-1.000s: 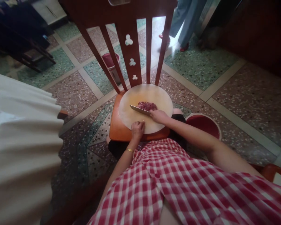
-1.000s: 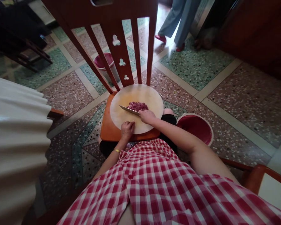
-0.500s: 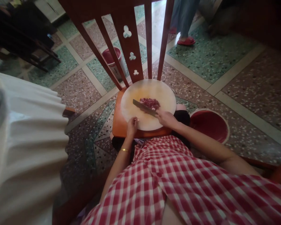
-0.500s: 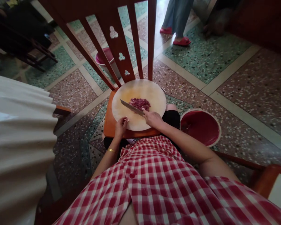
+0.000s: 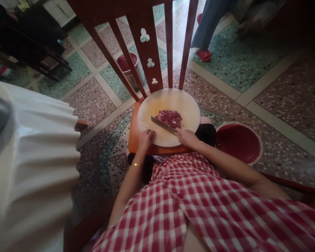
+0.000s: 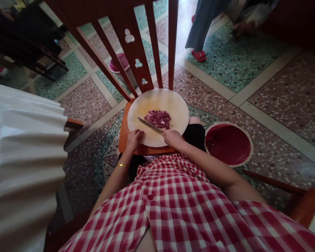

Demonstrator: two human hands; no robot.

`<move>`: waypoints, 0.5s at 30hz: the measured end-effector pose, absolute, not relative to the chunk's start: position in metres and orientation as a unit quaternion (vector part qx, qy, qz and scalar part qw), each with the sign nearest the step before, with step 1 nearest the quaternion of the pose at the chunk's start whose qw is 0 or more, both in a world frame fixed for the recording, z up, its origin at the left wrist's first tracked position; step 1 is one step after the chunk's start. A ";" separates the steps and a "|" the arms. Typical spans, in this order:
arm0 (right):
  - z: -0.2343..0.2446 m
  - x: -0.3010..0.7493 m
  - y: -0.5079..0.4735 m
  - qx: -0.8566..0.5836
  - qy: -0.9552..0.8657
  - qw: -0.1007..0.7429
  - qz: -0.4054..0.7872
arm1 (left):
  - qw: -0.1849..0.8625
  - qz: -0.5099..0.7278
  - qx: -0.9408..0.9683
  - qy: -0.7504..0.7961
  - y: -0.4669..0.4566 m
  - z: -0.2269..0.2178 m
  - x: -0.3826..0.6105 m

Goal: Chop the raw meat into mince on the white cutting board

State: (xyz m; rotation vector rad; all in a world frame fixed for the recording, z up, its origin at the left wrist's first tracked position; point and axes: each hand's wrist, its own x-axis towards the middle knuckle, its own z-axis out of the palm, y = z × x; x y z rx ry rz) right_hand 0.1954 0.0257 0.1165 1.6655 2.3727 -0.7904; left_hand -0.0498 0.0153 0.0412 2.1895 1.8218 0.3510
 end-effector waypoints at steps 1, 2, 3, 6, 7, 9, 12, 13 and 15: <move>0.116 0.196 0.026 0.555 0.786 0.065 -0.264 | 0.161 0.138 0.741 0.637 0.019 0.041 -0.050; 0.116 0.196 0.026 0.558 0.784 0.061 -0.266 | 0.198 0.163 0.712 0.653 0.023 0.042 -0.049; 0.116 0.196 0.027 0.561 0.781 0.057 -0.269 | 0.247 0.198 0.667 0.674 0.026 0.043 -0.048; 0.115 0.197 0.027 0.574 0.771 0.037 -0.274 | 0.446 0.328 0.464 0.692 0.029 0.052 -0.040; 0.114 0.198 0.027 0.578 0.769 0.028 -0.273 | 0.510 0.365 0.393 0.672 0.028 0.058 -0.037; 0.111 0.199 0.027 0.585 0.765 0.011 -0.269 | 0.612 0.418 0.287 0.607 0.025 0.071 -0.031; 0.105 0.201 0.025 0.591 0.757 0.011 -0.278 | 0.688 0.457 0.212 0.522 0.021 0.094 -0.018; 0.103 0.201 0.023 0.591 0.754 0.016 -0.286 | 0.699 0.461 0.207 0.505 0.021 0.101 -0.012; 0.099 0.202 0.020 0.591 0.748 0.023 -0.302 | 0.711 0.457 0.228 0.483 0.025 0.118 0.005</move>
